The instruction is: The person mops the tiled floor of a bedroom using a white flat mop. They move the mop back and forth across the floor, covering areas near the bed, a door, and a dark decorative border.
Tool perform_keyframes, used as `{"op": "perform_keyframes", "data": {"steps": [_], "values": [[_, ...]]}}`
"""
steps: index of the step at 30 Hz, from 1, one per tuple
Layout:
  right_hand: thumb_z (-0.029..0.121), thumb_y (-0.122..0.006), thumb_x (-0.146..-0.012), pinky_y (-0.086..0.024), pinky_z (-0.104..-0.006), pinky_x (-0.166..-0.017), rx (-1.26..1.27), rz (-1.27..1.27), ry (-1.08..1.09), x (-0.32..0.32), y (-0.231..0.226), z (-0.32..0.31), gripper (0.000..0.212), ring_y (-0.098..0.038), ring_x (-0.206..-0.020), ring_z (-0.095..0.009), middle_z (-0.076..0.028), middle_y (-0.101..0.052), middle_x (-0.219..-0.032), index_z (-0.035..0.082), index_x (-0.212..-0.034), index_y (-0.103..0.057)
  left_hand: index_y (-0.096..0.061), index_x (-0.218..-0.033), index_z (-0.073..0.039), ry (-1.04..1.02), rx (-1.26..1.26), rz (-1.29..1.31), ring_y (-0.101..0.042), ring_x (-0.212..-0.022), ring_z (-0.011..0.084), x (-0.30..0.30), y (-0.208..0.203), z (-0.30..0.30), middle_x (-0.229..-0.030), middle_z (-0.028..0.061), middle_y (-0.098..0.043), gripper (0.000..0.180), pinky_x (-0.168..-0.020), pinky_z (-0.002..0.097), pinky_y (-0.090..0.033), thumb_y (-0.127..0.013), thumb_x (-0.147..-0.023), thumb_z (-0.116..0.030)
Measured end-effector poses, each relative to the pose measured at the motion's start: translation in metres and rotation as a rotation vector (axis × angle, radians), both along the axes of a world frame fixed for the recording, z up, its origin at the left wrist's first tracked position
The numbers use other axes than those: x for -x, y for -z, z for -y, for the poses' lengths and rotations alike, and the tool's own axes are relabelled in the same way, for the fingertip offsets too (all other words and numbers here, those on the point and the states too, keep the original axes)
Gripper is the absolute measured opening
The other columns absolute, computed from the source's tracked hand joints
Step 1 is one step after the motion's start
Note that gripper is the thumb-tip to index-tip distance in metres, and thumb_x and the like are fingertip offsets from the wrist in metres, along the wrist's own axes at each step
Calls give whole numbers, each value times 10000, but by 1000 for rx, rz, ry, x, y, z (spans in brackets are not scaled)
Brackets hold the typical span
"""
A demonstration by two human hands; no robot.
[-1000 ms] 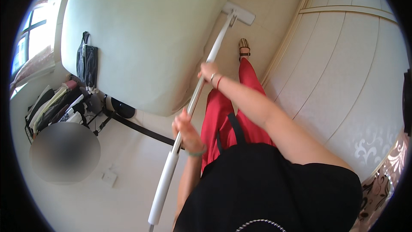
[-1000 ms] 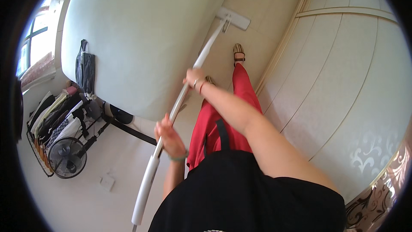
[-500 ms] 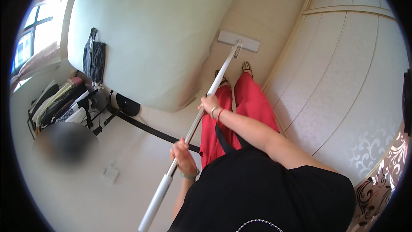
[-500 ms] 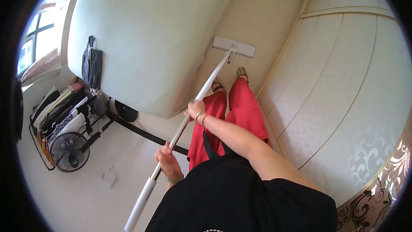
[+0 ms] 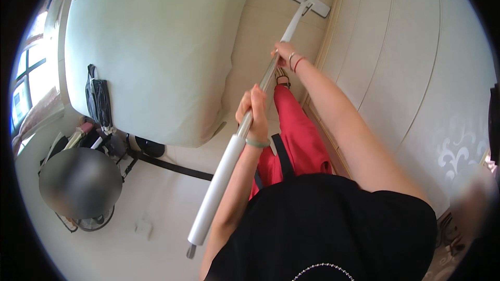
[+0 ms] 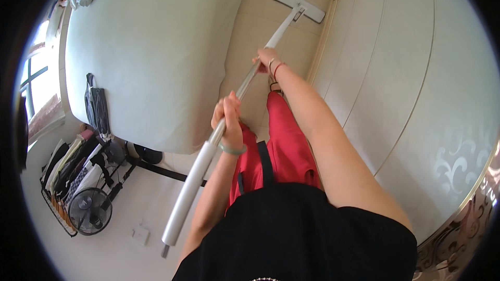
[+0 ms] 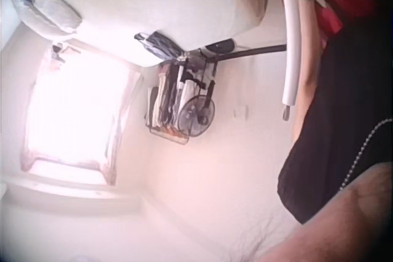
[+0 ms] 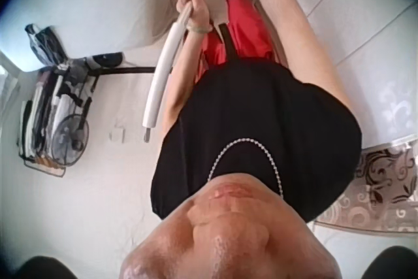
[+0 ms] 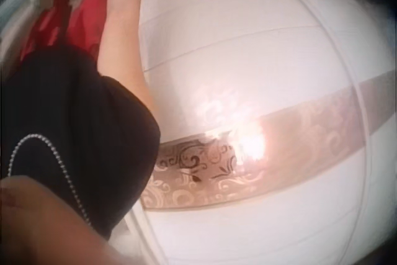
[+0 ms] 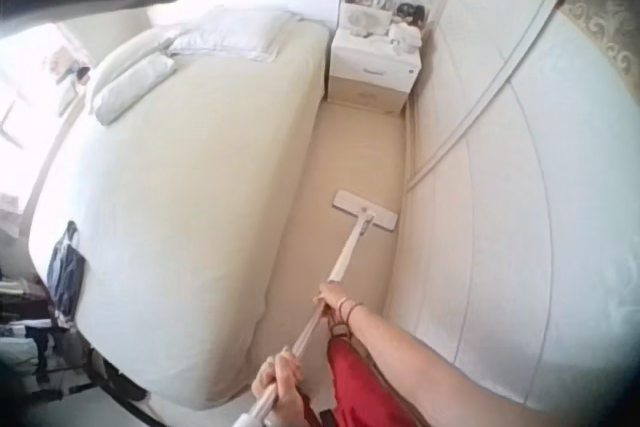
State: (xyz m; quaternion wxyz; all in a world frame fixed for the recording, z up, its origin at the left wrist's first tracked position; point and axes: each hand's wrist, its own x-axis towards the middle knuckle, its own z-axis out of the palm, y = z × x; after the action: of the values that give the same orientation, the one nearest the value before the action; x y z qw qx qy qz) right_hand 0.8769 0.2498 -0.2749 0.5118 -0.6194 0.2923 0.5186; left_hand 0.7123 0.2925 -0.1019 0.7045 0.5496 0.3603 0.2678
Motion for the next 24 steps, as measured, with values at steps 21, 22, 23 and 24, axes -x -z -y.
{"op": "perform_keyframes", "data": {"steps": [21,22,23,24], "values": [[110,-455,-765,-447,-326,-422,-218,-130,98,464,-100,-45,96,-576,-501,-206,-101,-542,-580,28,-715,-459,-359,-604,-51,13,-190,-166,-401,-593,135,415,-121,-29,-569,34,-380,276,-883,395,-379,-381,-879,-41],[124,-442,-775,-470,-344,-430,-202,-89,57,451,-95,-44,107,-580,-516,-212,-101,-541,-598,23,-743,-457,-340,-584,-49,0,-180,-135,-390,-568,134,405,-113,-29,-572,28,-376,297,-866,385,-382,-394,-876,-52],[138,-429,-785,-493,-362,-439,-179,-54,13,435,-90,-42,124,-585,-531,-218,-100,-541,-616,18,-771,-454,-354,-597,-44,6,-141,-106,-380,-565,123,393,-106,-28,-585,30,-397,290,-880,379,-377,-399,-882,-70],[145,-429,-786,-495,-366,-440,-185,-50,-11,416,-77,-35,128,-582,-527,-219,-108,-551,-619,20,-774,-457,-368,-611,-39,20,-83,-147,-370,-564,112,381,-98,-26,-591,23,-394,288,-906,384,-367,-404,-891,-96]]}}
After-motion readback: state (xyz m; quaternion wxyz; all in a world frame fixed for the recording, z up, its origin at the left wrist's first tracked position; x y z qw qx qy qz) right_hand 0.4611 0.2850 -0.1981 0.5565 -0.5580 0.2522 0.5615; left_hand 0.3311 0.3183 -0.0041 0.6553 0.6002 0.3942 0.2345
